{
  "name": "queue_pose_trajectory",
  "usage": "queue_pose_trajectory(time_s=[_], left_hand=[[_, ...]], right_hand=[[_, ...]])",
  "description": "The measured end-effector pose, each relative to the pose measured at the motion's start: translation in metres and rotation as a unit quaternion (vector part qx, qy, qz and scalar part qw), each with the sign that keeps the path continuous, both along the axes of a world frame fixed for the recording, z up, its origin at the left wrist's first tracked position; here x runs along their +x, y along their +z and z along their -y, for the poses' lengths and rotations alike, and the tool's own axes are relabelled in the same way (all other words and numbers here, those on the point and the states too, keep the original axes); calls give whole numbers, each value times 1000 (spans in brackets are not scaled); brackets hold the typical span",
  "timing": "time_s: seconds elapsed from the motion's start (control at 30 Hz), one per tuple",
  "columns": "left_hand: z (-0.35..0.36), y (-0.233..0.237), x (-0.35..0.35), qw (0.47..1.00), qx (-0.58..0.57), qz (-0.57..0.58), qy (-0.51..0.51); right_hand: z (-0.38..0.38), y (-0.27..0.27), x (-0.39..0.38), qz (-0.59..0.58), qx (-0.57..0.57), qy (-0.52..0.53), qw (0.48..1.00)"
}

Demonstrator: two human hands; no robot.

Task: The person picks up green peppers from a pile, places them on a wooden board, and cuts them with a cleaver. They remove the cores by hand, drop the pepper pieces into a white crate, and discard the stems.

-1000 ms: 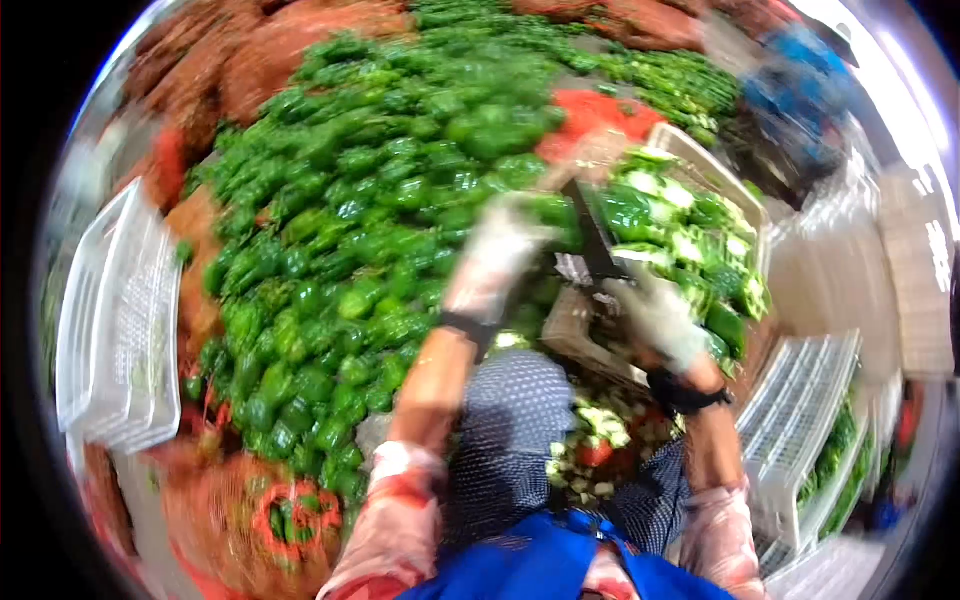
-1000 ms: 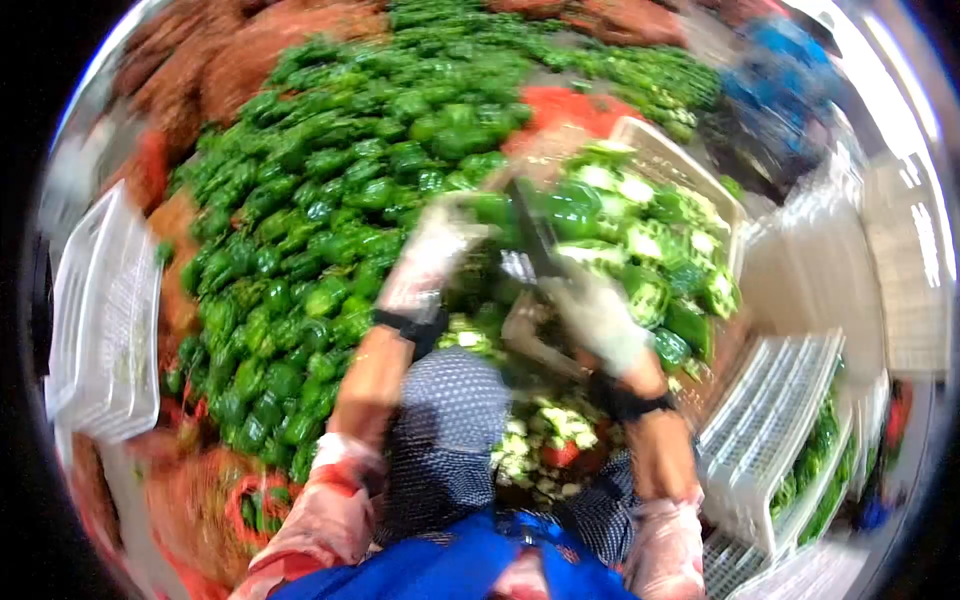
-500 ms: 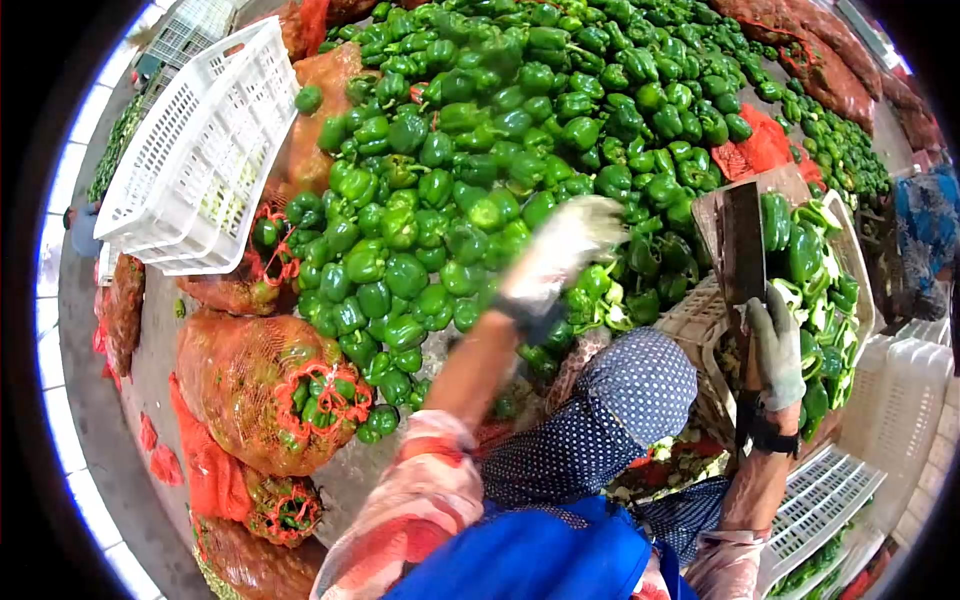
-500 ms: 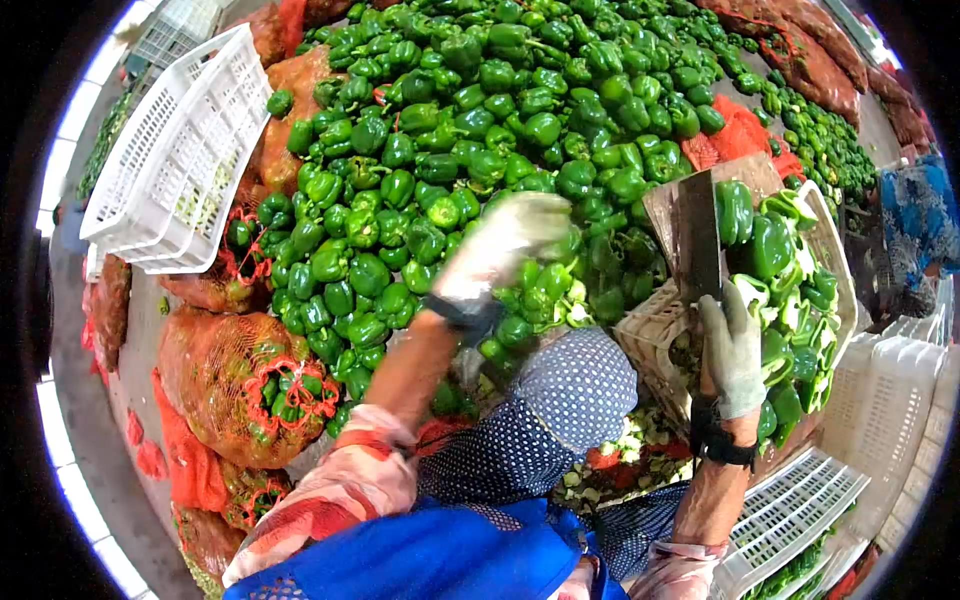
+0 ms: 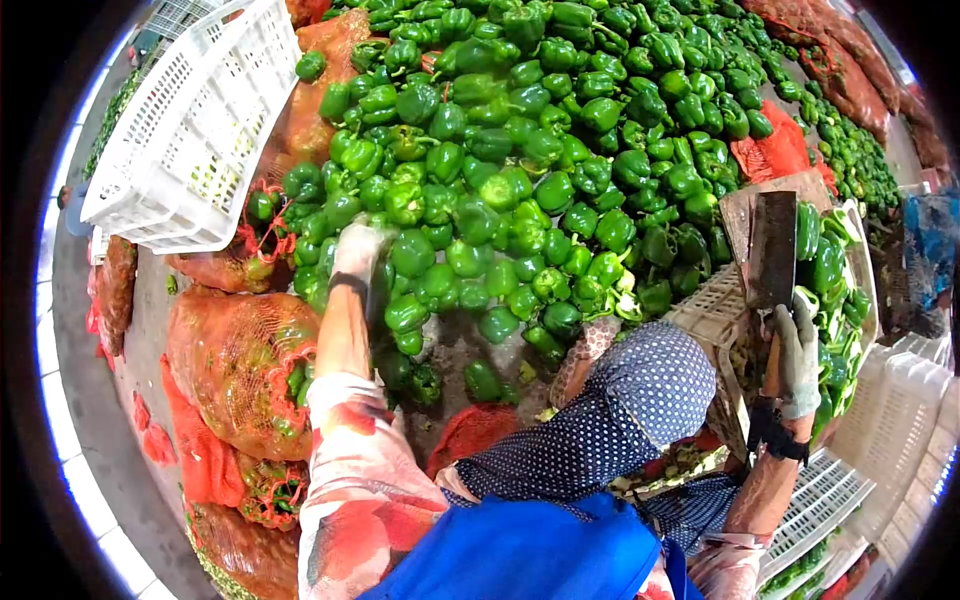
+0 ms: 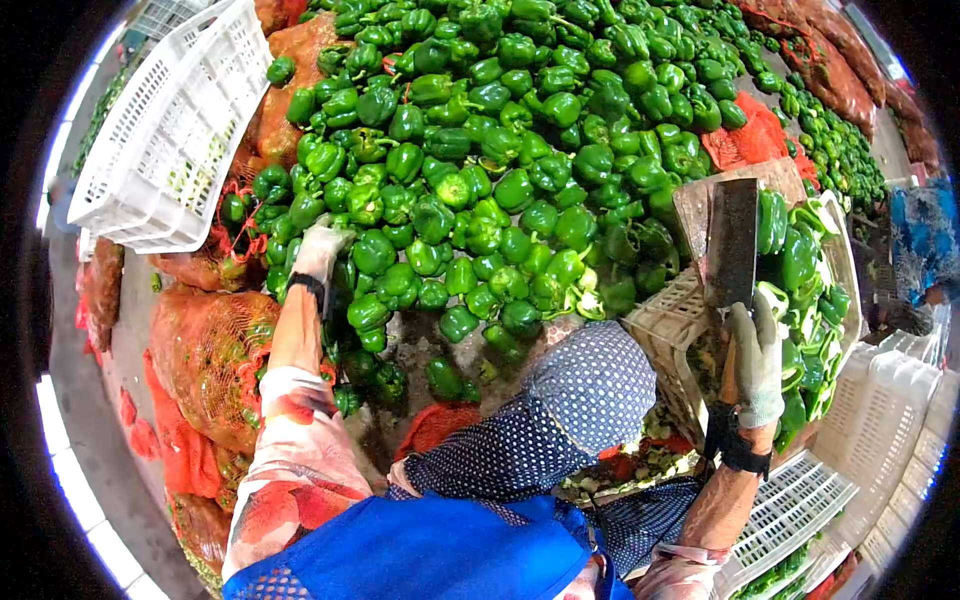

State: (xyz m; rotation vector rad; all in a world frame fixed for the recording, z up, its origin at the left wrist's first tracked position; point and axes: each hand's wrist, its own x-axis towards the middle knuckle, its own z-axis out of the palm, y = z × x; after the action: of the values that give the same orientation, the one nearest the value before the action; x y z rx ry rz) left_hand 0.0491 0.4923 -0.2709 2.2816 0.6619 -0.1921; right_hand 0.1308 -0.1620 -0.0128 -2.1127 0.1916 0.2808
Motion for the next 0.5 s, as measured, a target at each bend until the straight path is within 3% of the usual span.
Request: queue_pose_trajectory(time_s=[0.03, 0.1, 0.13, 0.17, 0.23, 0.27, 0.33, 0.37, 0.4, 0.47, 0.5], left_hand=[[-13, -26, 1, 989, 116, 15, -89], [8, 4, 11, 990, 87, 37, -103], [33, 43, 10, 997, -60, 38, -28], [26, 28, 8, 955, -281, 61, 73], [57, 68, 0, 902, -396, 96, 140], [79, 91, -1, 867, -452, 111, 176], [116, 115, 4, 844, -505, 122, 131], [130, 121, 8, 828, -533, 118, 124], [148, 123, 14, 829, -531, 126, 122], [184, 124, 28, 841, -511, 97, 150], [199, 125, 26, 846, -513, 94, 107]], right_hand=[[-3, 2, -1, 2, 1, -2, 1000], [-10, 7, -4, 17, -12, -28, 999], [-4, 10, 1, 2, -66, 29, 997], [0, 6, 0, 17, -43, 12, 999], [6, -5, -2, 27, -37, -5, 999], [-7, -1, -6, 23, 24, -25, 999], [-19, 7, -12, 81, 25, -14, 996], [-16, 19, -13, 49, -58, 44, 996], [-15, 20, -14, -19, -31, -4, 999], [-18, 12, -25, 66, -8, -16, 998], [-10, 10, -24, 52, -48, -2, 997]])
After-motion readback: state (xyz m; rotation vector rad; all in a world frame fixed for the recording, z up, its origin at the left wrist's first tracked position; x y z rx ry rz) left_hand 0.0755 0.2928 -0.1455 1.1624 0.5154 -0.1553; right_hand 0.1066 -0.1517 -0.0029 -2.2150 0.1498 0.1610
